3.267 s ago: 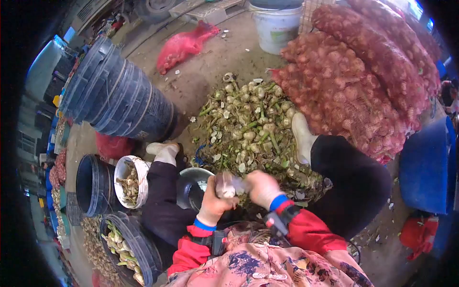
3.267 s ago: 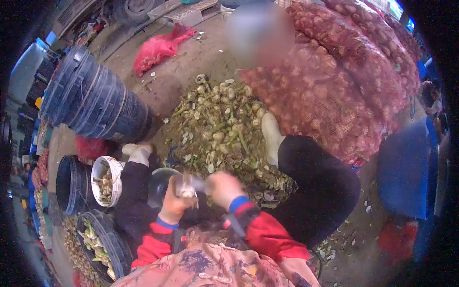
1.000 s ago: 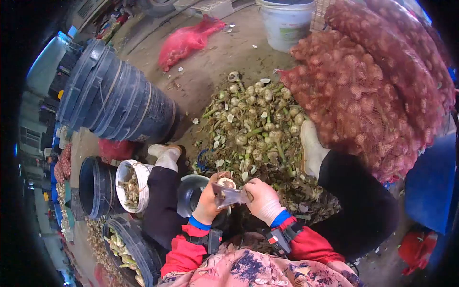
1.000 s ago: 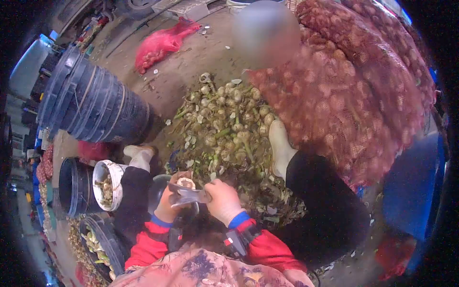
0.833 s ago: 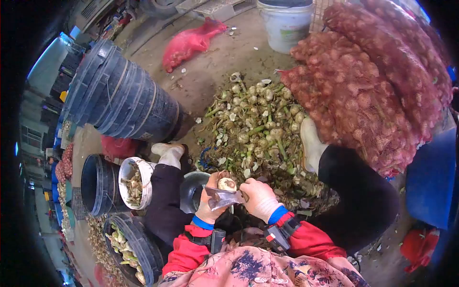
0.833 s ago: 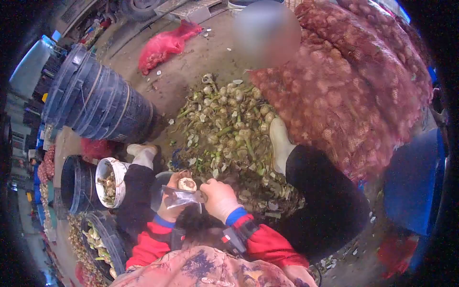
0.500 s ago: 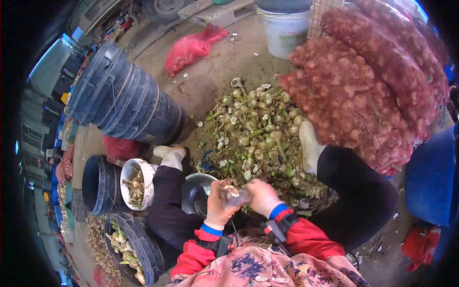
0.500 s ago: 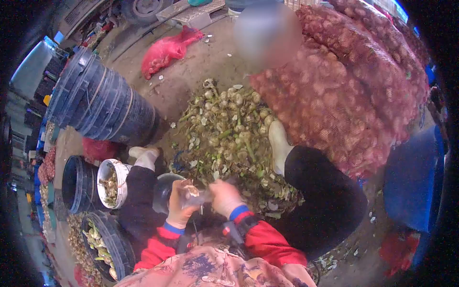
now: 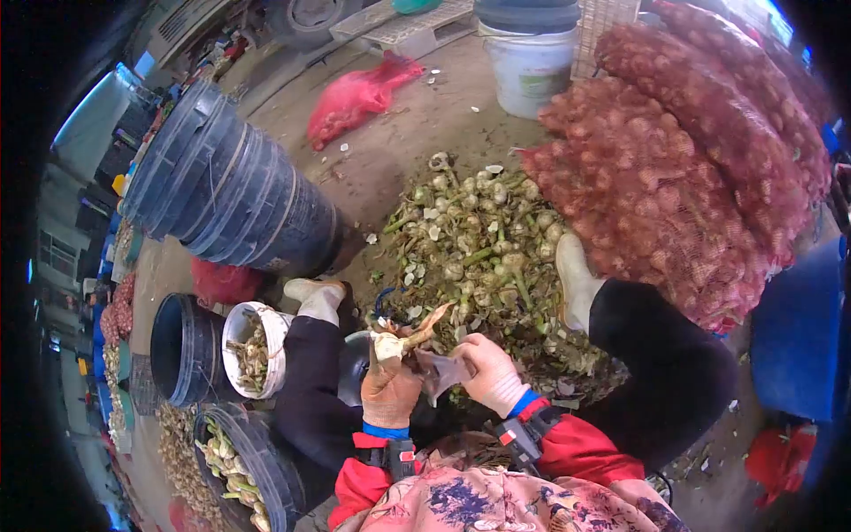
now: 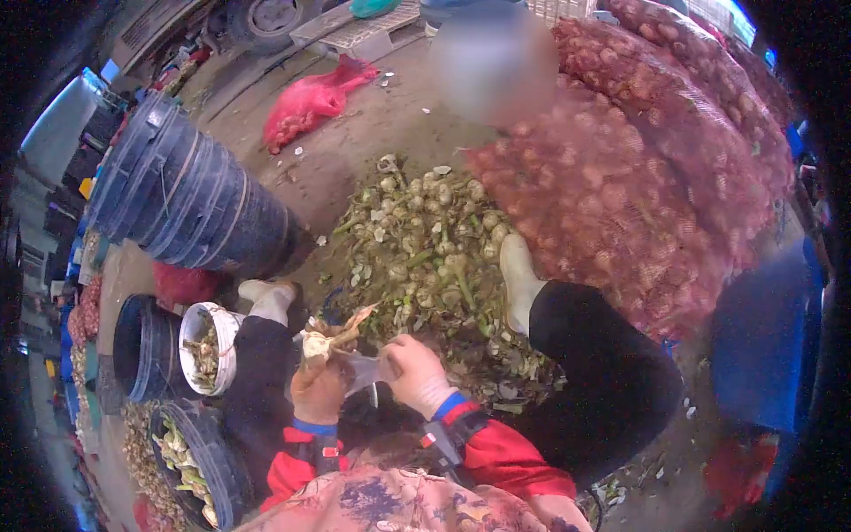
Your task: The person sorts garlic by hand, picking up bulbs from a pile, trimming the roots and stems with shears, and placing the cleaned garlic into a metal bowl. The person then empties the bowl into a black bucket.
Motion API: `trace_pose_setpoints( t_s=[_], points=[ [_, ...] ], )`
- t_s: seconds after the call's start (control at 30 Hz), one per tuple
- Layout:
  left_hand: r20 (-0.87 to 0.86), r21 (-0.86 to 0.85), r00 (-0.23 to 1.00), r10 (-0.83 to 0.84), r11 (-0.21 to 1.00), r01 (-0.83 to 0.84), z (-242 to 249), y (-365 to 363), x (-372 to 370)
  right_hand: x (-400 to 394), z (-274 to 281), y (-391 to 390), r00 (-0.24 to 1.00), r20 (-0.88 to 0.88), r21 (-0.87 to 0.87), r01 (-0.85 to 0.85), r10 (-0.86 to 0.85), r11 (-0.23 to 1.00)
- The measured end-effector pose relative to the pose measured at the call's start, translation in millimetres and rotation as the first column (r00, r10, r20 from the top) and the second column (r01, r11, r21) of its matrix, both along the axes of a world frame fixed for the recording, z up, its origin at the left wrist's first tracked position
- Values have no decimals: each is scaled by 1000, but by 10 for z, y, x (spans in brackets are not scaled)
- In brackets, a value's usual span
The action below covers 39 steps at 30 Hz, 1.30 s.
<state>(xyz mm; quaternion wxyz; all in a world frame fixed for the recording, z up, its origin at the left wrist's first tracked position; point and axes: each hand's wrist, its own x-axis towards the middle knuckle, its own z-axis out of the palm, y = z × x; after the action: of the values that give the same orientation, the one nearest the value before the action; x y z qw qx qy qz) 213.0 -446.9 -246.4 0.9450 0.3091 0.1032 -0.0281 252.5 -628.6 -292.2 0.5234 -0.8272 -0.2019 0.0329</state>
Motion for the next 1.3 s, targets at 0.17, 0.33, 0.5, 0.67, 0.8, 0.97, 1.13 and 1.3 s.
trace_pose_setpoints(
  t_s=[0.17,0.33,0.5,0.67,0.8,0.97,1.13,1.3],
  points=[
    [-69,15,995,77,997,-76,-289,-113,25,61,110,-4,999,-43,29,-31,32,999],
    [12,-316,994,-105,943,103,-84,-262,154,84,-986,-219,755,-652,6,86,-61,996],
    [-283,448,959,-14,882,145,-710,247,26,202,-898,-338,643,-713,-121,281,-280,952],
    [-626,687,726,283,-239,686,-1122,640,102,175,-1209,-205,591,-749,53,503,-298,863],
    [-279,949,939,199,-94,302,-1038,257,878,215,-1040,-223,596,-749,110,544,-291,832],
    [-58,793,992,-114,-608,-24,-1218,-546,2120,363,-709,-276,567,-785,214,626,-250,750],
    [-368,693,867,-335,-721,15,-1583,-771,2593,346,-847,-286,567,-797,306,675,-207,672],
    [-218,881,970,-111,-450,146,-1220,-467,2122,363,-720,-213,536,-800,222,681,-269,698]
  ],
)
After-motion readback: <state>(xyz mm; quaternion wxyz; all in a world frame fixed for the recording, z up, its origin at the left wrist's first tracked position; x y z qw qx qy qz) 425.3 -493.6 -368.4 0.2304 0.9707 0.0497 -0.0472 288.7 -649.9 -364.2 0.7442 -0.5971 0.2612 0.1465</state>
